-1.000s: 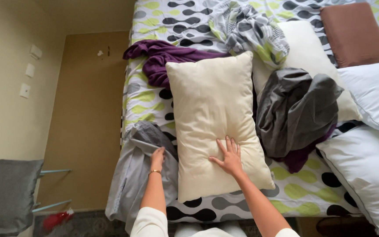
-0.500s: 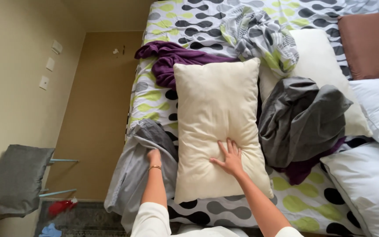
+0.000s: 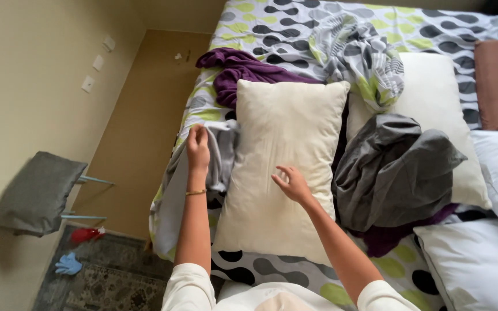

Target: The person places a white pillow on a bed and inserts it into a gray pillowcase. They align the corners, pull the case over the pillow, and smooth the fabric to fit the pillow fully inside.

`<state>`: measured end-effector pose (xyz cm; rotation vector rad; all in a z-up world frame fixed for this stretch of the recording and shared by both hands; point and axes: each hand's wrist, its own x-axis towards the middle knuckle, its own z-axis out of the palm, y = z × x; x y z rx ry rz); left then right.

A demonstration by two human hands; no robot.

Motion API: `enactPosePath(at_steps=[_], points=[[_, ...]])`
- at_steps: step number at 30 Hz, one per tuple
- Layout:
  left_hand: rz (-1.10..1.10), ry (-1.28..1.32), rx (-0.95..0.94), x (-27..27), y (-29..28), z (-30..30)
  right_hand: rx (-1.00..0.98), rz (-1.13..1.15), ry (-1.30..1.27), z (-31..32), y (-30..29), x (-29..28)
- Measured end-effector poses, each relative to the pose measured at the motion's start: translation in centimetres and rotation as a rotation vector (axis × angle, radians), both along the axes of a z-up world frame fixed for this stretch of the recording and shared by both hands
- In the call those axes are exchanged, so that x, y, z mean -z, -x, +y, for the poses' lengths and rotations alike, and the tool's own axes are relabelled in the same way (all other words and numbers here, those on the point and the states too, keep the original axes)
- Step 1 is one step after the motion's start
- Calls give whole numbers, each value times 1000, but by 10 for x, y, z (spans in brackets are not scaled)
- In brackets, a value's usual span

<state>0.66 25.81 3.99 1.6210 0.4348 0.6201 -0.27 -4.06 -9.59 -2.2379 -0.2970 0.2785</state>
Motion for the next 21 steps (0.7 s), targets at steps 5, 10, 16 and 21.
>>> enactPosePath(at_steps=[5,10,16,21], points=[[-155,112,157,-87,3,-23,-24,-66,-167,20,-25,-67],[-201,115,372,-125,8,-37,40,20,-291,38,-44,-111],[40,46,411,-59,19,-45,405,-193,-355,23,-59,-80],[713,-408,248,46,12,-38,519,-420,-416,0,-26,-98]])
